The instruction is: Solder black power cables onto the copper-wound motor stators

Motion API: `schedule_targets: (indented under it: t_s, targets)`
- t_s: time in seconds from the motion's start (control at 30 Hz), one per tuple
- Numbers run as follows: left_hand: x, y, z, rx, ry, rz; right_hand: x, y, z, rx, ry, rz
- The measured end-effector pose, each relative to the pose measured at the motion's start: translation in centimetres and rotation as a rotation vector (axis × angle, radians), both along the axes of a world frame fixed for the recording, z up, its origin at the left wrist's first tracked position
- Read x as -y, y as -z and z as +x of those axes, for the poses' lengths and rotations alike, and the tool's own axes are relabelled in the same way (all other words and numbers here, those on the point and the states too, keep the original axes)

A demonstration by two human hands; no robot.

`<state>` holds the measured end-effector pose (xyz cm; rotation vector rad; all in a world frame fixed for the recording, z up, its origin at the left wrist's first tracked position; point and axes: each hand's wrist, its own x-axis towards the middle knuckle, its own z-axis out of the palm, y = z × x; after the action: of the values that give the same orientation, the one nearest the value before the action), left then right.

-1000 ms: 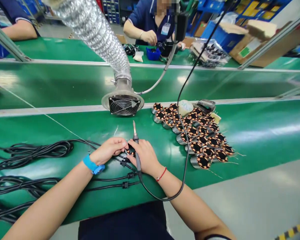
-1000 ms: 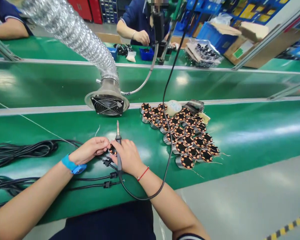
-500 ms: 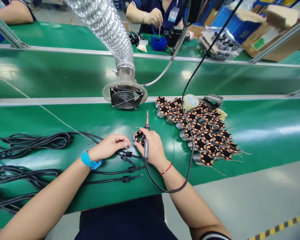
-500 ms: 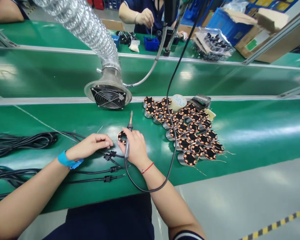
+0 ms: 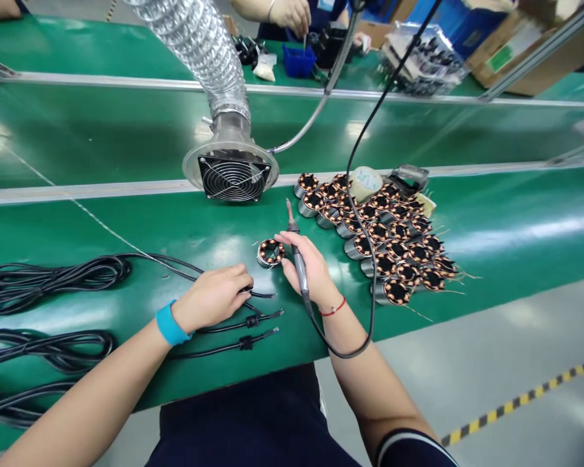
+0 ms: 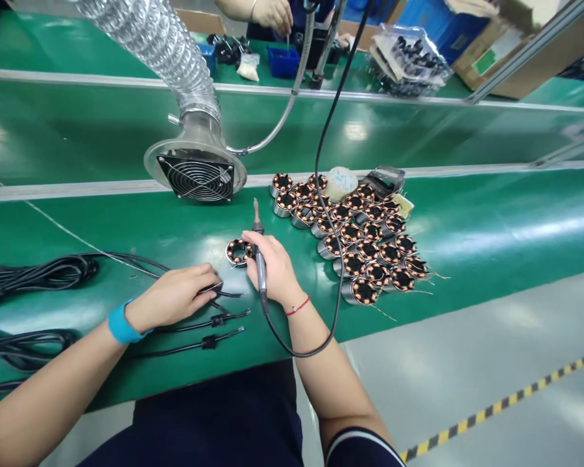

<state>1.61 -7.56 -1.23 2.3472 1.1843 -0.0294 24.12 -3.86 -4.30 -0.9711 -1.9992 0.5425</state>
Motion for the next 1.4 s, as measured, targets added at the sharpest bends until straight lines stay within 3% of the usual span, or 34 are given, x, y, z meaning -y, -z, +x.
schedule_targets:
  t_s: [0.1, 0.2, 0.33, 0.43, 0.67, 0.8, 0.9, 1.0, 1.17, 1.4]
  targets:
    - [0.0, -0.4, -0.1, 0.041, -0.043, -0.083, 0.5, -0.5, -0.3, -0.078, 0.057, 0.025]
    - [-0.4, -1.4, -1.0, 0.221, -0.155, -0.182, 1.3, -1.7, -1.0, -0.179, 0.114, -0.009]
    - [-0.6, -2.4, -2.5, 0.521, -0.355, -0.213, 2.3, -3.5, -2.2, -0.341, 0.114, -0.197]
    - [-0.5, -2.3, -2.9, 0.609, -0.415, -0.195, 2.6, -4.1, -3.3, -0.471, 0.075, -0.332]
    - [-0.6, -1.2, -2.4, 0.649, -0.446, -0.197, 2.7, -3.3, -5.1, -0.664, 0.010, -0.451]
    - [-0.9, -0.4, -2.1, 0.862, -0.465, -0.199, 2.6, -2.6, -5.6, -0.831, 0.019, -0.556]
    - [-0.9, -0.5, -2.1, 0.919, -0.457, -0.129, 2.6, -2.4, -5.9, -0.888, 0.011, -0.576]
    - [-0.8, -1.0, -2.0, 0.758, -0.415, -0.059, 2.6, -2.3, -6.2, -0.925, -0.071, -0.620]
    - [-0.8, -1.6, -2.4, 0.588, -0.208, -0.085, 2.7, -1.9, -6.3, -0.951, -0.171, -0.723]
    - [-1.0, -2.1, -2.5, 0.524, -0.038, -0.117, 2.9, -1.7, -6.0, -0.968, -0.236, -0.773]
